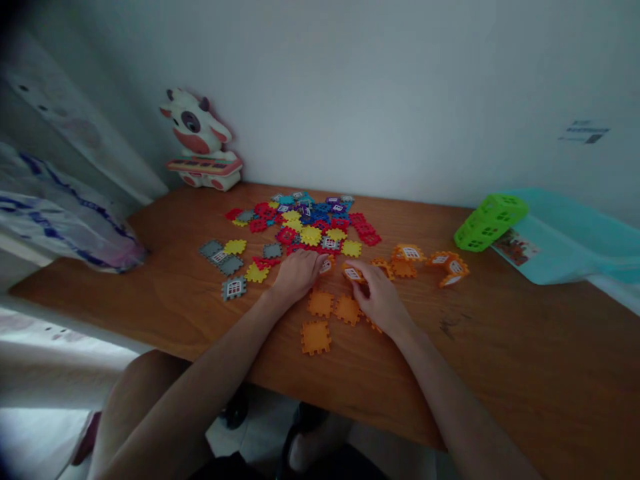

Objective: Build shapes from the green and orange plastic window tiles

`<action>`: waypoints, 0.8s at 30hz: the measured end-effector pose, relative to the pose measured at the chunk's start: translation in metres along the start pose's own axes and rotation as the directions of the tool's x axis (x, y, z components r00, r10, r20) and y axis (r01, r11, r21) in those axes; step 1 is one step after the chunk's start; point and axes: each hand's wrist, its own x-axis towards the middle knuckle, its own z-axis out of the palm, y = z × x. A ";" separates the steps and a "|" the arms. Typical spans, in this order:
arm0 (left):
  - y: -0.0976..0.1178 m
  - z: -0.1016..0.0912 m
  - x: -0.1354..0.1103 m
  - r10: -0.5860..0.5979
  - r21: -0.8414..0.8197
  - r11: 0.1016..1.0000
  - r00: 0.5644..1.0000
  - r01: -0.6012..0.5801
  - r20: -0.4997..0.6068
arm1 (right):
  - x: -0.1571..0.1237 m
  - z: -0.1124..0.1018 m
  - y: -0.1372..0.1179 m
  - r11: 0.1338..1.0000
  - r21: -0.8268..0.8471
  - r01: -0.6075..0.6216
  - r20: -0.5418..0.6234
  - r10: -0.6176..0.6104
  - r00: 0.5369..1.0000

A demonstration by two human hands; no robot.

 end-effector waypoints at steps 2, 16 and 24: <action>-0.001 0.000 -0.001 -0.010 -0.021 1.000 1.000 0.010 -0.012 | -0.001 0.000 0.001 0.999 0.036 -0.029 0.024 0.028 0.999; 0.010 0.001 0.008 -0.346 -0.902 0.333 0.926 0.273 0.153 | 0.000 -0.003 0.012 0.990 -0.103 0.098 -0.095 -0.108 0.990; 0.010 0.003 0.015 -0.340 -0.945 -0.140 0.882 0.295 0.326 | 0.003 -0.009 0.007 0.985 -0.138 0.104 -0.172 -0.127 0.977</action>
